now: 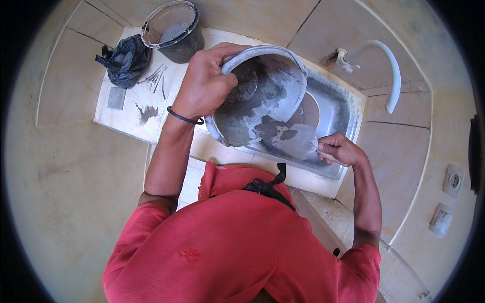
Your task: The person scoops a gray paste from a bucket with a trowel and applies it to several holes in a tiled wall above a sink. They repeatedly smooth the paste into the holes and scrape excess material back into the bucket.
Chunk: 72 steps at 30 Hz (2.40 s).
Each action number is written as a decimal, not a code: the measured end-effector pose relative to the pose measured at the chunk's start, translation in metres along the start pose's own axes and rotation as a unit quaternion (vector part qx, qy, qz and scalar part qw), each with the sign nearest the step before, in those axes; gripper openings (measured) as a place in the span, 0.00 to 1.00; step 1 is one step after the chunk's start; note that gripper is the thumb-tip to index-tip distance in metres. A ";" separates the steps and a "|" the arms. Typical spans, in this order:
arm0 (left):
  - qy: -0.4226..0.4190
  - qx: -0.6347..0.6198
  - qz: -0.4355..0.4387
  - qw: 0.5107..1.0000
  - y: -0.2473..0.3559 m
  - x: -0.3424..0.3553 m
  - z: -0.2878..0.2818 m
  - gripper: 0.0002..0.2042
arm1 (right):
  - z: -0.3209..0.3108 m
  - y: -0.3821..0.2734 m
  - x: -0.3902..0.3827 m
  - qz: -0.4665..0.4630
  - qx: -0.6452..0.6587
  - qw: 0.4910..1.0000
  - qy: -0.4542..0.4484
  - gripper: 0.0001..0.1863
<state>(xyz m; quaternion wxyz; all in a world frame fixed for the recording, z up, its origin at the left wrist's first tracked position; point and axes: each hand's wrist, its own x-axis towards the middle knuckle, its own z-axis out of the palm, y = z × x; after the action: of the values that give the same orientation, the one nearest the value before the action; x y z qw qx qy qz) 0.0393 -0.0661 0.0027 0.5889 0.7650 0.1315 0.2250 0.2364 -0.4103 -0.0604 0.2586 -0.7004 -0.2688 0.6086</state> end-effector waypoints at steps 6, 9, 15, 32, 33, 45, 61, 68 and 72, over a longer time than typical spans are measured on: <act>-0.008 0.015 -0.005 1.000 -0.005 0.005 0.010 0.25 | 0.013 0.020 0.025 -0.056 0.087 0.990 -0.090 0.16; 0.009 0.014 -0.057 0.998 -0.004 0.003 0.009 0.24 | 0.026 0.032 0.030 -0.077 0.152 0.979 -0.115 0.16; 0.122 0.056 -0.103 0.986 -0.038 -0.025 -0.012 0.27 | 0.055 0.036 -0.011 -0.109 0.281 0.948 -0.101 0.12; 0.210 -0.137 -0.187 0.950 -0.100 -0.073 -0.031 0.32 | -0.059 -0.092 -0.266 -0.163 -0.039 0.725 0.668 0.13; 0.217 -0.157 -0.186 0.945 -0.100 -0.075 -0.033 0.32 | -0.071 -0.100 -0.272 -0.146 -0.067 0.707 0.689 0.13; 0.175 -0.132 -0.193 0.956 -0.096 -0.068 -0.042 0.33 | -0.185 -0.210 -0.363 0.113 -0.416 0.584 0.688 0.15; 0.178 -0.150 -0.202 0.951 -0.102 -0.057 -0.047 0.30 | -0.257 -0.310 -0.396 0.190 -0.614 0.470 0.605 0.12; 0.154 -0.139 -0.202 0.957 -0.095 -0.048 -0.044 0.32 | -0.266 -0.388 -0.382 0.313 -0.693 0.407 0.506 0.15; 0.154 -0.151 -0.201 0.955 -0.096 -0.054 -0.048 0.31 | -0.270 -0.430 -0.349 0.432 -0.678 0.408 0.433 0.23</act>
<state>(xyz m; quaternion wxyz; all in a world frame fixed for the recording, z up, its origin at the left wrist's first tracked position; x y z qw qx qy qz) -0.0257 -0.0249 -0.0897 0.7029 0.5811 0.3367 0.2344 0.4378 -0.3506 0.5191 -0.5162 -0.8403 -0.1076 -0.1257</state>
